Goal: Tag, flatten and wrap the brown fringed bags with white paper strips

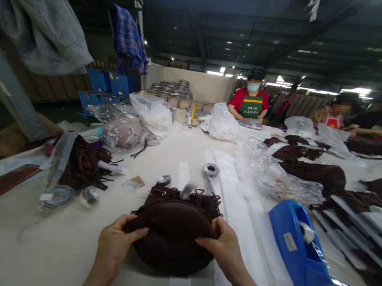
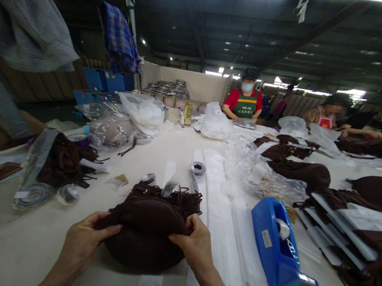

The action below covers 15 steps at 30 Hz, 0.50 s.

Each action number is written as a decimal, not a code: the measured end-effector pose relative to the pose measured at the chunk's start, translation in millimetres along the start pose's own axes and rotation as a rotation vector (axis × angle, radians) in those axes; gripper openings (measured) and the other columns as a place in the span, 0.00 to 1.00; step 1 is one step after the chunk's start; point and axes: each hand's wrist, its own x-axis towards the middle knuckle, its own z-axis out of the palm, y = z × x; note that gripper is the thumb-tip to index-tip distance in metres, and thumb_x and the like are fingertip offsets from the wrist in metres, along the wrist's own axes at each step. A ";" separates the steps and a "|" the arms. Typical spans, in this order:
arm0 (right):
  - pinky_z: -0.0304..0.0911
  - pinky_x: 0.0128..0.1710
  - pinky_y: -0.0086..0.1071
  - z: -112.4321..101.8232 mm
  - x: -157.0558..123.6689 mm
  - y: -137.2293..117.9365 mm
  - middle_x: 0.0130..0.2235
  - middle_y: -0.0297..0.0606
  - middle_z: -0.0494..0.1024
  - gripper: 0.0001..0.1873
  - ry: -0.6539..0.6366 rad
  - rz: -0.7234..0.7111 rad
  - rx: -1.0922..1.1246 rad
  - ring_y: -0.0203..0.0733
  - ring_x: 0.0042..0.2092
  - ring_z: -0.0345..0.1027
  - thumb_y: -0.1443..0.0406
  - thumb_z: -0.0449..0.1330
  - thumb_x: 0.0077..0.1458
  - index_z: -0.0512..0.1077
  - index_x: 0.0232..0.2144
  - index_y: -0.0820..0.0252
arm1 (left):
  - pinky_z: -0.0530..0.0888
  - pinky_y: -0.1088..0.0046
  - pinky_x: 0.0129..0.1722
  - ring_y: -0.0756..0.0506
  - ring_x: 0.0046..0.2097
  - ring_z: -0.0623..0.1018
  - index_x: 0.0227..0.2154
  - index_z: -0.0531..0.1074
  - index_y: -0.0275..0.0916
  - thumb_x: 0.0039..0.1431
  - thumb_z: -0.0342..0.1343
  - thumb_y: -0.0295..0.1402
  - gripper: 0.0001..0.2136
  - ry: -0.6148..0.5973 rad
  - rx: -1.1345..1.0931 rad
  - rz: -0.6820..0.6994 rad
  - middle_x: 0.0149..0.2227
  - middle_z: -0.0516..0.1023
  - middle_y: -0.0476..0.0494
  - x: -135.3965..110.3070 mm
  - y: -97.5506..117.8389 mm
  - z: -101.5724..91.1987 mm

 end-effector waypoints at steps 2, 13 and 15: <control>0.46 0.25 0.28 -1.0 3.7 1.6 0.19 0.23 0.56 0.21 0.020 -0.035 -0.090 0.33 0.25 0.49 0.66 0.66 0.30 0.54 0.18 0.56 | 0.64 0.76 0.28 0.49 0.28 0.70 0.24 0.73 0.37 0.23 0.69 0.32 0.18 -0.016 0.026 0.016 0.21 0.74 0.54 4.1 -4.3 0.0; 0.43 0.24 0.28 -9.8 13.7 11.8 0.18 0.23 0.55 0.22 0.005 0.093 0.029 0.33 0.24 0.47 0.64 0.67 0.28 0.54 0.16 0.56 | 0.70 0.76 0.31 0.48 0.32 0.73 0.29 0.67 0.40 0.26 0.68 0.29 0.21 -0.188 -0.296 -0.043 0.28 0.75 0.53 -16.8 -9.0 9.8; 0.44 0.25 0.29 -12.2 13.0 10.4 0.18 0.23 0.56 0.21 -0.019 0.132 0.124 0.33 0.24 0.48 0.65 0.67 0.27 0.55 0.16 0.56 | 0.71 0.75 0.31 0.48 0.32 0.73 0.30 0.68 0.39 0.24 0.68 0.26 0.23 -0.198 -0.385 -0.078 0.29 0.76 0.51 -18.7 -4.1 11.8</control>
